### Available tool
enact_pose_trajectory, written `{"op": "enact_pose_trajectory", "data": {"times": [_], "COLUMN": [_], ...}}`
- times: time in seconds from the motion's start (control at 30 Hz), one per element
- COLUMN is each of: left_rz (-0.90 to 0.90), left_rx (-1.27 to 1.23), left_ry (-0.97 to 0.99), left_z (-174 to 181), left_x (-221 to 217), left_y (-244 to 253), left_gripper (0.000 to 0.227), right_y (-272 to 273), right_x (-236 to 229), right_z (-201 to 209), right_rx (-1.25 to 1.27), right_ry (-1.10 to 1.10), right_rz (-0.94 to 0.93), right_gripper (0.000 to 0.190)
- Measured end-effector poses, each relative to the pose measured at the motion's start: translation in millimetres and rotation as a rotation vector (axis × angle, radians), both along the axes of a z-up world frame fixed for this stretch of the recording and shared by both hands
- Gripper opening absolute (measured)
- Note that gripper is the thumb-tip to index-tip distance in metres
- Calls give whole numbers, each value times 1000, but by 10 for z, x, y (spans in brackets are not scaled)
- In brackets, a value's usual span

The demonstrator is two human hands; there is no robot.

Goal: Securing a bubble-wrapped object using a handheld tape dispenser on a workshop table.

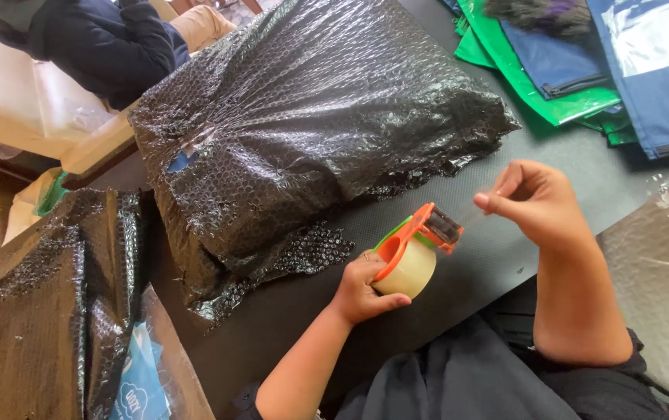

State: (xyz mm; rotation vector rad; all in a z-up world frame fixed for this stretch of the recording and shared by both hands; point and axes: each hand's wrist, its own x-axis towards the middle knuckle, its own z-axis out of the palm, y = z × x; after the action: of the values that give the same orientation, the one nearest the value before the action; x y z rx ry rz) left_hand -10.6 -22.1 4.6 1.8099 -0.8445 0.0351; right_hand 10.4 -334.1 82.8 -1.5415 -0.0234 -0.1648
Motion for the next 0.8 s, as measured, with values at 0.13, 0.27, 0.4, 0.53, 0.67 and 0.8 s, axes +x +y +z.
{"op": "enact_pose_trajectory", "data": {"times": [0.13, 0.27, 0.4, 0.53, 0.67, 0.8], "left_rz": [66, 32, 15, 8, -21, -14], "left_rx": [42, 49, -190, -201, -192, -202], "left_ry": [93, 109, 112, 73, 31, 62], "left_z": [23, -20, -296, -542, -470, -669], "left_x": [9, 26, 92, 131, 101, 134], "left_y": [4, 18, 46, 71, 47, 103], "left_gripper": [53, 51, 43, 43, 44, 43], "right_y": [-46, -81, -86, 69, 135, 252], "right_x": [208, 296, 570, 651, 631, 505], "right_z": [-236, -409, -1062, -1259, -1358, -1143], "right_rx": [106, 122, 335, 456, 488, 337], "right_ry": [47, 83, 39, 155, 272, 314], "right_rz": [19, 19, 89, 148, 216, 135], "right_gripper": [34, 35, 30, 30, 28, 31]}}
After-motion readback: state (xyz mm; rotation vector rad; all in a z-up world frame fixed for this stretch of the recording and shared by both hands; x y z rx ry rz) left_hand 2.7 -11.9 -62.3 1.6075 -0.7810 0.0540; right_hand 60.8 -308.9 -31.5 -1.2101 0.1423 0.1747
